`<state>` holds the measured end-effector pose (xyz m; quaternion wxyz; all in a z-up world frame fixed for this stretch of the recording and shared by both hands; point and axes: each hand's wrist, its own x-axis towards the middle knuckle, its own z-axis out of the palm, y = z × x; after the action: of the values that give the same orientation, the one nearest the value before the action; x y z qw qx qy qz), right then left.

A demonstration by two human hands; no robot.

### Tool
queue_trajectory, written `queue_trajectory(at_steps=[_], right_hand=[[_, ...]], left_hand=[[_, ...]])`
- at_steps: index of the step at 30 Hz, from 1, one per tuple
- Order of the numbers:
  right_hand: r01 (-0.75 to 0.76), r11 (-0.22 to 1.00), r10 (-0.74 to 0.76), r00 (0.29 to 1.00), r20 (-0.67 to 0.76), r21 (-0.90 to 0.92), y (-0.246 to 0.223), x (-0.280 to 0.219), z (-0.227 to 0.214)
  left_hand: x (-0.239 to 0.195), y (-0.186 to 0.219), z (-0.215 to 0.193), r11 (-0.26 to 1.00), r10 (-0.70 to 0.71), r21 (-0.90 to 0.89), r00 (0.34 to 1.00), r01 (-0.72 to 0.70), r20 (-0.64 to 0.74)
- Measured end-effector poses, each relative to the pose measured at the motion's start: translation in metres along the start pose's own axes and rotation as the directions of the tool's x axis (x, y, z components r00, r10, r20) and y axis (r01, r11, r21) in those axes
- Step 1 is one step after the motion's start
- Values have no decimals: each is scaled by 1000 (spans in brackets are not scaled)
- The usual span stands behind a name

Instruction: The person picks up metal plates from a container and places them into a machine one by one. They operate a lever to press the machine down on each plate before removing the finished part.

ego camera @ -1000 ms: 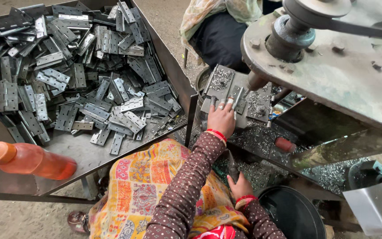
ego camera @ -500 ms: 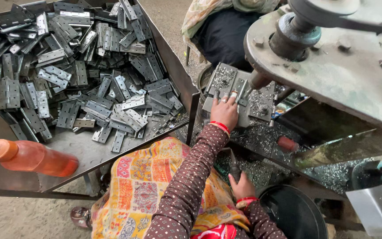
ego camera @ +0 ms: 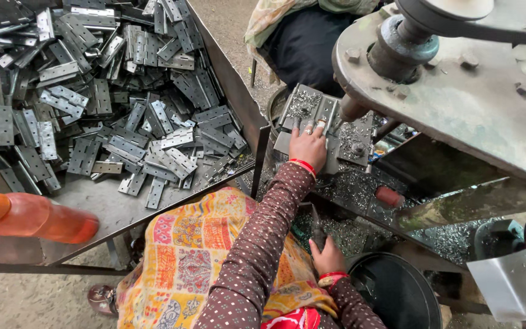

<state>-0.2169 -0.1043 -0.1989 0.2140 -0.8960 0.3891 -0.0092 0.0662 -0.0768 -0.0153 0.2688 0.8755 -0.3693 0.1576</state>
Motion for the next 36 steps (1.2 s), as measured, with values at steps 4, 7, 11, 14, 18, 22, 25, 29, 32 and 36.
queue_trajectory(at_steps=[4,7,11,14,18,22,25,29,32,36], right_hand=[[4,1000,-4,1000,-2,-11,10,-3,11],[31,996,-37,996,82,79,11,9,7],[-39,999,41,977,210,-11,4,23,-36],[-56,996,72,962,263,-69,-7,34,-78],[47,990,-11,967,253,-136,-13,45,-92],[12,977,41,969,242,-213,-8,45,-90],[-35,977,89,962,256,-210,-13,45,-92],[-7,977,60,968,243,-215,-18,43,-97],[-21,978,76,963,258,-209,-28,36,-102],[-129,981,169,934,314,-144,-40,26,-109]], left_hand=[[-11,-8,-8,999,28,-33,997,-26,73],[-34,-13,-22,991,121,-36,987,-126,-106],[-101,-64,-55,997,82,26,963,-78,-257],[-135,-128,-64,969,-221,83,965,234,-143],[-152,-220,-47,810,-460,333,875,483,-149],[-165,-284,-4,684,-504,457,821,569,-268],[-176,-312,16,673,-509,510,836,536,-206],[-180,-319,21,703,-431,586,897,402,-98],[-182,-314,10,716,-383,580,913,388,-138],[-168,-306,-18,737,-555,355,815,575,-166]])
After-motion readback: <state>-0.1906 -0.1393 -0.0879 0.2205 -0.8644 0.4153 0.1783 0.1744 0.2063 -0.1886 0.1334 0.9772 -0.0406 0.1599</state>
